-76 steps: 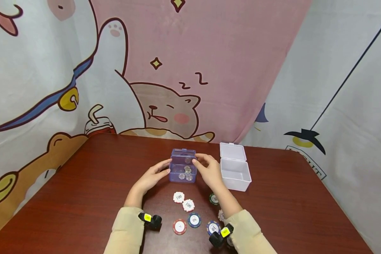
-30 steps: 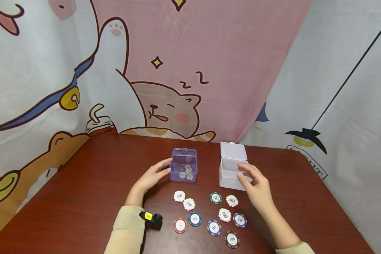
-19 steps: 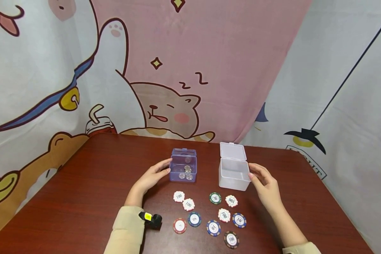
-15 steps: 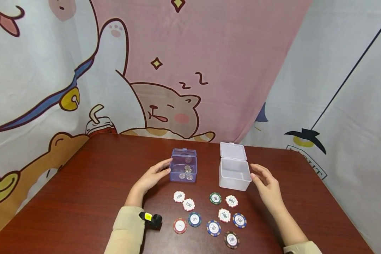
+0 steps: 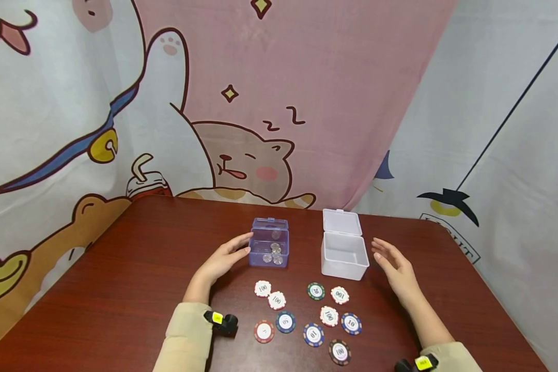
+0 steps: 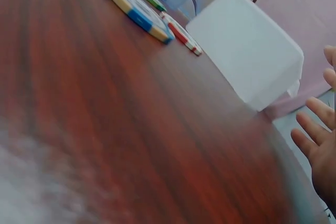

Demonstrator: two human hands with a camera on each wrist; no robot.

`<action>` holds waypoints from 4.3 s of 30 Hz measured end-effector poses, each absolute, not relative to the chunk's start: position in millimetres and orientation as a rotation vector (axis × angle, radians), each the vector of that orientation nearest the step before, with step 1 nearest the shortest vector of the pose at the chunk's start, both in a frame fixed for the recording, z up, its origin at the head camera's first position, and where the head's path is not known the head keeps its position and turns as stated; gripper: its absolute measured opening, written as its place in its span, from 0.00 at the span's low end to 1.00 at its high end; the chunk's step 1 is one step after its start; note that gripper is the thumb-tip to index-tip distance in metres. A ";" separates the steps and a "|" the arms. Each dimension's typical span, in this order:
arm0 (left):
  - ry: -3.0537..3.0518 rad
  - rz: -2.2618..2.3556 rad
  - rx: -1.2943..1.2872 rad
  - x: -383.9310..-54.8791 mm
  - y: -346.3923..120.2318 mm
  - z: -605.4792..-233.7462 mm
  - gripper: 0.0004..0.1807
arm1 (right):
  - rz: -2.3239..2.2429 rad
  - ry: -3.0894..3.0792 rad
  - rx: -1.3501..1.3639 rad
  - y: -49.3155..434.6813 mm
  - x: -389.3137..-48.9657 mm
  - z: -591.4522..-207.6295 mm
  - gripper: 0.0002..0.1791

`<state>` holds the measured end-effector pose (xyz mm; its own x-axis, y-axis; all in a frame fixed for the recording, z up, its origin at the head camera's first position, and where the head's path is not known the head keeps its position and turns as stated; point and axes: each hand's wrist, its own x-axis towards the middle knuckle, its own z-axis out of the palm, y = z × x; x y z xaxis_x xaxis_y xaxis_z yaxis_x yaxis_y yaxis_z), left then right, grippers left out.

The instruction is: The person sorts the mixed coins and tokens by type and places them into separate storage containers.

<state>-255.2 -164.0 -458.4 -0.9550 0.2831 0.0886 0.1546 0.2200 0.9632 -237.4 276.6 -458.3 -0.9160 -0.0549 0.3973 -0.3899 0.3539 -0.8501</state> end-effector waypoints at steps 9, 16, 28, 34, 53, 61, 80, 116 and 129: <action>2.357 1.851 0.400 -254.7 -163.6 -457.8 0.27 | 1.748 -2.353 0.495 283.2 -250.4 -463.9 0.27; 2.342 1.852 0.425 -254.4 -163.2 -456.8 0.27 | 1.794 -2.374 0.554 285.2 -257.2 -463.8 0.26; 2.371 1.846 0.458 -255.0 -163.9 -458.0 0.27 | 1.761 -2.529 0.524 289.3 -262.1 -464.3 0.28; 2.351 1.832 0.452 -254.8 -165.2 -457.8 0.27 | 1.763 -2.551 0.511 288.6 -263.2 -465.5 0.28; 2.441 1.984 0.467 -251.8 -170.8 -464.2 0.27 | 1.823 -2.514 0.561 284.0 -262.4 -466.3 0.28; 2.531 2.020 0.464 -236.9 -175.1 -464.4 0.21 | 1.837 -2.508 0.547 287.8 -263.9 -468.5 0.28; 2.565 1.618 0.762 -206.7 -167.7 -452.3 0.17 | 1.810 -2.548 0.529 289.9 -262.7 -466.5 0.29; 2.841 1.182 0.875 -204.9 -136.6 -463.0 0.19 | 1.822 -2.531 0.521 291.4 -263.4 -466.3 0.29; 2.798 1.283 0.899 -205.1 -139.4 -462.4 0.18 | 1.825 -2.529 0.534 289.8 -263.1 -466.6 0.29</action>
<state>-205.1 -139.4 -462.4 -0.8409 0.4626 0.2808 0.5146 0.5231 0.6794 -263.1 289.8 -466.6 -0.9429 -0.2824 0.1767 -0.2567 0.2776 -0.9258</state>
